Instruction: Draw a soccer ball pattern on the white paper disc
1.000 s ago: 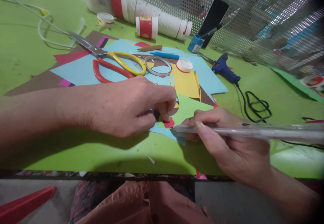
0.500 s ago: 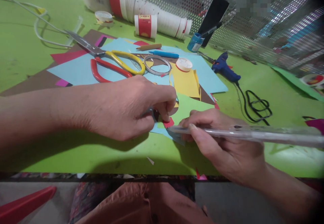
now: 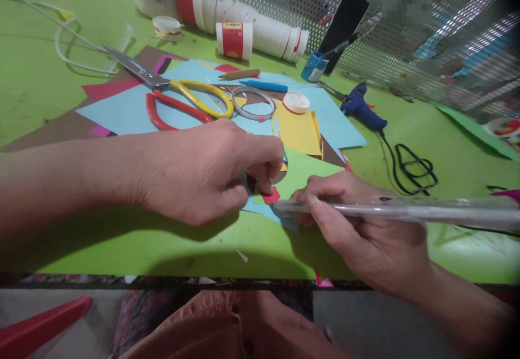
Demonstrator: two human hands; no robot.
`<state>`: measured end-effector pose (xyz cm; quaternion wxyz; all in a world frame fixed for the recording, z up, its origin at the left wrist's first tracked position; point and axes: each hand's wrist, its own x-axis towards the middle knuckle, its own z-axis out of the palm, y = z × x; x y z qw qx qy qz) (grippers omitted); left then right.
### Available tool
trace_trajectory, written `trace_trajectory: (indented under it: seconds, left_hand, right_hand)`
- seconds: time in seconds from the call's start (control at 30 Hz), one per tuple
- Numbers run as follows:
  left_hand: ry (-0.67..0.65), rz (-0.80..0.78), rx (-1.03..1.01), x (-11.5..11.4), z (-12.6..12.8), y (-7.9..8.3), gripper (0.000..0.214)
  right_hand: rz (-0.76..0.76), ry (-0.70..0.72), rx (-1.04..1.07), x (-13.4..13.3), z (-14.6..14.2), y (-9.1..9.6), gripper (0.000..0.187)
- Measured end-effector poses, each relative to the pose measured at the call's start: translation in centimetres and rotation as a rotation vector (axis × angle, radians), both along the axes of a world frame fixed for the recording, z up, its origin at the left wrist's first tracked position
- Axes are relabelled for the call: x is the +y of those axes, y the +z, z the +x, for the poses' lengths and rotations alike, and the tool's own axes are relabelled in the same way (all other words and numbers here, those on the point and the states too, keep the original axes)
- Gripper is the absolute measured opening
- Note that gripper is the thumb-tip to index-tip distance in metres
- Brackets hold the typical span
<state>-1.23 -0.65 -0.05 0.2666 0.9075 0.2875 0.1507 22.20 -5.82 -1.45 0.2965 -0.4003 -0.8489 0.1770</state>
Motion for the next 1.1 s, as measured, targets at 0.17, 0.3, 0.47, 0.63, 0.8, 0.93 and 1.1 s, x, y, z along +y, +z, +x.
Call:
trace_trajectory:
  seconds: [0.17,0.3,0.47,0.63,0.8,0.93,1.1]
  left_hand:
    - [-0.028,0.001,-0.031,0.2,-0.1,-0.2,0.043]
    - [0.000,0.025,0.027,0.1,0.0,0.0,0.042]
    - [-0.033,0.063,0.007,0.4,0.0,-0.3,0.038]
    - [-0.067,0.104,0.015,0.2,-0.1,-0.1,0.036]
    - [-0.081,0.153,0.017,0.0,-0.2,-0.1,0.036]
    - [-0.101,0.196,-0.033,0.3,-0.3,-0.7,0.036]
    - [-0.087,0.175,-0.050,0.4,-0.2,-0.9,0.033]
  right_hand:
    - [-0.020,-0.002,0.015,0.0,0.0,0.1,0.005]
    - [-0.027,-0.008,0.022,0.0,0.1,0.0,0.007]
    - [-0.006,-0.023,0.015,0.1,0.1,0.0,0.009]
    - [-0.023,-0.019,0.007,0.0,0.1,0.1,0.011]
    - [-0.030,-0.040,0.004,-0.1,0.3,0.1,0.013]
    - [-0.040,-0.032,0.019,0.0,0.2,0.2,0.012]
    - [-0.043,-0.046,0.039,0.1,0.2,0.3,0.012]
